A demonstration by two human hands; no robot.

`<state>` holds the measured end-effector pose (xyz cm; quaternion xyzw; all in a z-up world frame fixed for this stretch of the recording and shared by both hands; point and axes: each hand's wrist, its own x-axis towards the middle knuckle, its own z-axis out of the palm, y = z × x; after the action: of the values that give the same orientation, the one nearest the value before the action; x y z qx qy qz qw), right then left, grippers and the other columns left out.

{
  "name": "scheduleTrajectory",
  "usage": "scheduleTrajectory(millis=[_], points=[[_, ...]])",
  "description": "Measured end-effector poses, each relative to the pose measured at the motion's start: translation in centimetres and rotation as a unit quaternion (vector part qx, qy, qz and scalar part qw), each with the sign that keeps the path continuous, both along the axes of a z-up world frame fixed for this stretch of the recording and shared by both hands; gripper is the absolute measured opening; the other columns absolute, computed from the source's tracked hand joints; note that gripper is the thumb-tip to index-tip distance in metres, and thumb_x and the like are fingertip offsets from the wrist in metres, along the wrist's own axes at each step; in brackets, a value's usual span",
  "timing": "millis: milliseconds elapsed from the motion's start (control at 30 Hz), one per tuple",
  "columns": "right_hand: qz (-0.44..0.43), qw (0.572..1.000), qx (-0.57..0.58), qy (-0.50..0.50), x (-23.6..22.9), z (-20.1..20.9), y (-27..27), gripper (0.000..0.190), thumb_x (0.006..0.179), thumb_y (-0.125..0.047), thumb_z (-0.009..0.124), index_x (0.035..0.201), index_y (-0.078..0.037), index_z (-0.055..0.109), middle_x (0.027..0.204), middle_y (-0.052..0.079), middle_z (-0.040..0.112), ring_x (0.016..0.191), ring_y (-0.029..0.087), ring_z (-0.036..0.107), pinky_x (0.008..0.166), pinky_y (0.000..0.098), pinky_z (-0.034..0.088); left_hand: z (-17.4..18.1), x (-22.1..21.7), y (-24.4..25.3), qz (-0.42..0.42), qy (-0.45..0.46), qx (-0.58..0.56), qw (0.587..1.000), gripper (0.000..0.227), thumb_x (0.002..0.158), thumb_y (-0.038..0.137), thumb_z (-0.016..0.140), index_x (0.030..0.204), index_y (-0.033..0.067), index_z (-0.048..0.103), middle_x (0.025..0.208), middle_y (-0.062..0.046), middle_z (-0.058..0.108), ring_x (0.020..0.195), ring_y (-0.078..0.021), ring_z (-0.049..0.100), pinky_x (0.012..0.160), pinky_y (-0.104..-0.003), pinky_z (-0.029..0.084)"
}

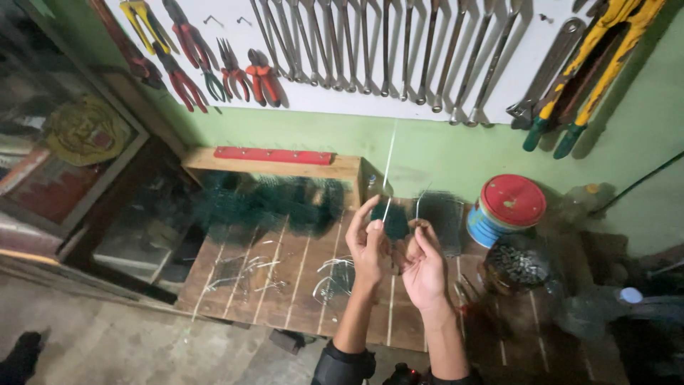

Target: The person uses a screwdriver and pliers to bend and secure wire mesh pieces on a wooden workbench. They repeatedly shape wire frames, attach mesh, and stack the finished units. The person also handles a long wire and begins to bend it into a frame shape.

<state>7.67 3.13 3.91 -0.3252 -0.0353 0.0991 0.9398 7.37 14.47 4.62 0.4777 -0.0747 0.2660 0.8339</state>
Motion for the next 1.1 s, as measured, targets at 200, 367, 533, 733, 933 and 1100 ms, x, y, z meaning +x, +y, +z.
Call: scheduleTrajectory(millis=[200, 367, 533, 733, 933, 1100], points=[[0.022, 0.999, -0.002, -0.026, -1.3, 0.3, 5.9, 0.016, 0.106, -0.022, 0.049, 0.114, -0.009, 0.054, 0.063, -0.006, 0.030, 0.055, 0.008, 0.030, 0.053, 0.0256, 0.030, -2.0, 0.2, 3.8, 0.124, -0.058, -0.122, 0.983, 0.025, 0.108, 0.025, 0.047, 0.114, 0.0033, 0.058, 0.061, 0.008, 0.036, 0.046, -0.0027, 0.028, 0.040, -0.022, 0.021], [0.051, 0.998, -0.030, -0.025, -2.0, 1.3, 8.2, 0.018, 0.108, -0.024, 0.047, 0.114, -0.008, 0.050, 0.063, -0.005, 0.028, 0.057, 0.008, 0.029, 0.058, 0.0262, 0.032, 0.0, -0.7, 6.2, 0.132, -0.027, -0.187, 0.973, 0.022, 0.108, 0.026, 0.043, 0.107, 0.0060, 0.051, 0.057, 0.005, 0.034, 0.042, -0.0041, 0.024, 0.035, -0.026, 0.017], [0.076, 0.993, -0.079, -0.039, -2.0, 1.8, 9.4, 0.018, 0.107, -0.024, 0.048, 0.114, -0.008, 0.049, 0.062, -0.004, 0.029, 0.058, 0.010, 0.030, 0.058, 0.0263, 0.031, 0.2, -0.8, 7.8, 0.155, -0.020, -0.164, 0.974, 0.025, 0.110, 0.029, 0.043, 0.108, 0.0063, 0.052, 0.053, 0.006, 0.030, 0.040, -0.0036, 0.023, 0.036, -0.026, 0.016], [0.075, 0.990, -0.090, -0.076, -2.5, 1.6, 10.3, 0.019, 0.108, -0.025, 0.049, 0.114, -0.007, 0.049, 0.064, -0.005, 0.028, 0.059, 0.010, 0.030, 0.060, 0.0275, 0.032, 1.2, -1.2, 8.4, 0.183, 0.036, -0.203, 0.961, 0.028, 0.108, 0.036, 0.044, 0.107, 0.0089, 0.050, 0.050, 0.005, 0.028, 0.039, -0.0041, 0.021, 0.034, -0.026, 0.014], [0.068, 0.989, -0.100, -0.087, -1.9, 1.3, 10.1, 0.019, 0.108, -0.025, 0.049, 0.114, -0.007, 0.049, 0.064, -0.006, 0.027, 0.059, 0.009, 0.029, 0.061, 0.0280, 0.033, 1.1, -0.9, 8.7, 0.179, 0.025, -0.213, 0.960, 0.029, 0.107, 0.040, 0.045, 0.105, 0.0108, 0.051, 0.051, 0.007, 0.031, 0.039, -0.0035, 0.022, 0.034, -0.026, 0.015], [0.098, 0.989, -0.098, -0.053, -0.6, 1.0, 8.2, 0.016, 0.107, -0.022, 0.049, 0.112, -0.008, 0.049, 0.063, -0.004, 0.032, 0.058, 0.010, 0.032, 0.060, 0.0282, 0.036, 1.2, -0.4, 10.0, 0.004, 0.176, -0.045, 0.983, 0.032, 0.106, 0.036, 0.049, 0.111, 0.0086, 0.066, 0.056, 0.009, 0.039, 0.042, -0.0021, 0.031, 0.036, -0.024, 0.021]])
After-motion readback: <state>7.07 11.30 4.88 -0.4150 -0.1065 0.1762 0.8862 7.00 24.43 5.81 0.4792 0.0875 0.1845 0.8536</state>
